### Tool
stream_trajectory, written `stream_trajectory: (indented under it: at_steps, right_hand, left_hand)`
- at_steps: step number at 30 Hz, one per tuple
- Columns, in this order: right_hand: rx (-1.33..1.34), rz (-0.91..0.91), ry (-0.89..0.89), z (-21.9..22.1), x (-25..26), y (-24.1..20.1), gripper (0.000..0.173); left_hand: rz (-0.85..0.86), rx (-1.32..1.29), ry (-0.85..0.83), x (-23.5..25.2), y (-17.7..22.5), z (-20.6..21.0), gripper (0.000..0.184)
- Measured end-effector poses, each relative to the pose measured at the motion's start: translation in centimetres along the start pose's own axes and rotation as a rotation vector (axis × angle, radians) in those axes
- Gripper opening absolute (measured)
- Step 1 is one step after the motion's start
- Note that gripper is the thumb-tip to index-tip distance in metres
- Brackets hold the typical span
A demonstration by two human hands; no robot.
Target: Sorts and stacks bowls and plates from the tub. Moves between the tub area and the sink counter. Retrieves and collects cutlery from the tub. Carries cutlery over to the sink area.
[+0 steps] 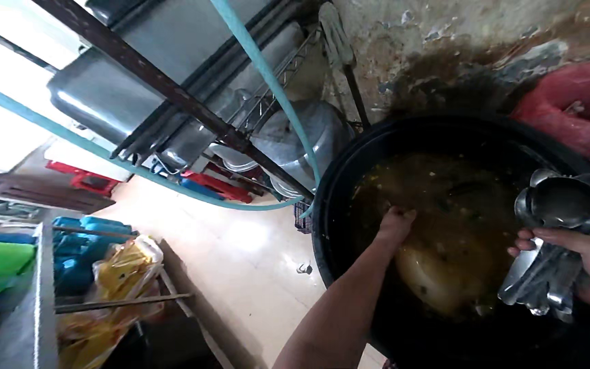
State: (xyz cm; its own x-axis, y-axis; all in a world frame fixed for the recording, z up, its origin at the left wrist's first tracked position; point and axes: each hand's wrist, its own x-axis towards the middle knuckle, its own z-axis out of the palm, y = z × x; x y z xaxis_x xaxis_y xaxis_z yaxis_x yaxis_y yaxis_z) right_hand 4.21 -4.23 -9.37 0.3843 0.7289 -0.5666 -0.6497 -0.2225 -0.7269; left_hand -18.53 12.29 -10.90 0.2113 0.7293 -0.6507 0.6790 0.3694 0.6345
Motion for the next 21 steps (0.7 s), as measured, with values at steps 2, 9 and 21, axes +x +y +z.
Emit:
stream_trajectory:
  at_steps: [2,9,21]
  right_hand:
    - [0.002,-0.02,-0.021,-0.1,0.1,0.0,0.016]
    - [-0.009,-0.025,0.043,0.5,-0.5,-0.2,0.017]
    - [-0.017,-0.036,0.033,0.7,-1.0,-0.4,0.016]
  left_hand:
    - [0.08,0.294,0.084,0.3,-0.2,0.3,0.043]
    - [0.037,0.219,0.17,-1.1,-3.4,1.8,0.043]
    - [0.368,1.151,-0.474,-8.3,-1.1,8.9,0.043]
